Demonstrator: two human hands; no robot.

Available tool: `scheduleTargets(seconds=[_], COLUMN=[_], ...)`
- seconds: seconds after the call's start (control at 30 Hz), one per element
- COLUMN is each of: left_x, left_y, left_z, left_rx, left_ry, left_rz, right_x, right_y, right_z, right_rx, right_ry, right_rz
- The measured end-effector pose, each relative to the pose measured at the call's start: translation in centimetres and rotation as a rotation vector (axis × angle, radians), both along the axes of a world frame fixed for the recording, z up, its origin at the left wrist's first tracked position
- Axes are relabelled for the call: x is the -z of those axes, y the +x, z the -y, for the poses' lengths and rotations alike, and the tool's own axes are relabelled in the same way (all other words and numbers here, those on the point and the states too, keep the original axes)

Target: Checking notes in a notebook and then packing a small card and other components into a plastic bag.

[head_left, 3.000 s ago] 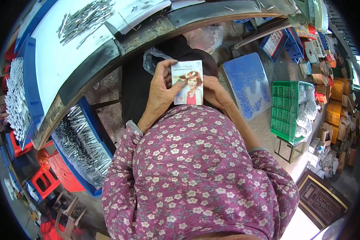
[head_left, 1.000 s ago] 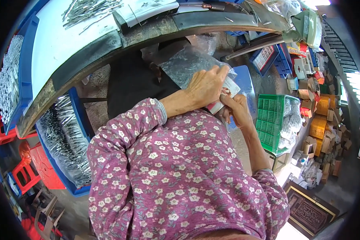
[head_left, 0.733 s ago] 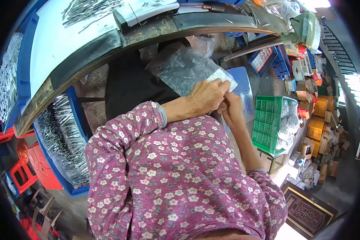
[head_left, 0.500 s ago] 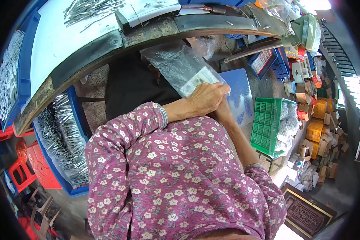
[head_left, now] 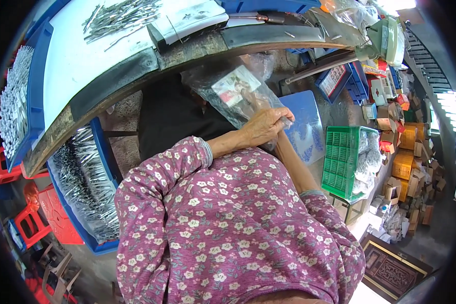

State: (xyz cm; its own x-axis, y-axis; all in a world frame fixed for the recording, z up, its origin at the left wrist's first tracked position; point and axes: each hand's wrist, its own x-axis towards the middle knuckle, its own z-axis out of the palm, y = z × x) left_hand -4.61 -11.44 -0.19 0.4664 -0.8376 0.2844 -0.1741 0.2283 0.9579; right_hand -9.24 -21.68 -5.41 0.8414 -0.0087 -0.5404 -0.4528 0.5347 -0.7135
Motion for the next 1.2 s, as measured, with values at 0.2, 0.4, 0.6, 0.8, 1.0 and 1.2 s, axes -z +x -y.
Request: scheduleTargets(seconds=[0.2, 0.4, 0.6, 0.8, 1.0, 1.2], left_x=[-1.5, -1.9, 0.2, 9.4, 11.3, 11.2], left_y=[-0.1, 0.2, 4.9, 10.9, 10.6, 10.1], left_z=[-0.7, -2.4, -8.0, -9.8, -8.7, -8.8], left_rx=[0.297, 0.45, -0.068, -0.897, -0.477, -0.451], left_ry=[0.094, 0.089, 0.22, 0.426, 0.349, 0.246], left_rz=[-0.404, -0.476, -0.322, 0.311, -0.342, -0.585], right_x=[2.3, 4.7, 0.1, -0.3, -1.2, -1.5], right_y=[-1.0, -1.8, 0.0, 6.4, 7.2, 5.4], right_z=[1.2, 2.0, 0.6, -2.2, -2.0, -0.9], right_rx=[-0.069, -0.125, -0.161, -0.108, -0.302, -0.209], right_ry=[-0.097, -0.204, -0.294, -0.427, -0.992, -0.708], right_rz=[0.075, 0.146, 0.171, 0.178, 0.051, 0.167])
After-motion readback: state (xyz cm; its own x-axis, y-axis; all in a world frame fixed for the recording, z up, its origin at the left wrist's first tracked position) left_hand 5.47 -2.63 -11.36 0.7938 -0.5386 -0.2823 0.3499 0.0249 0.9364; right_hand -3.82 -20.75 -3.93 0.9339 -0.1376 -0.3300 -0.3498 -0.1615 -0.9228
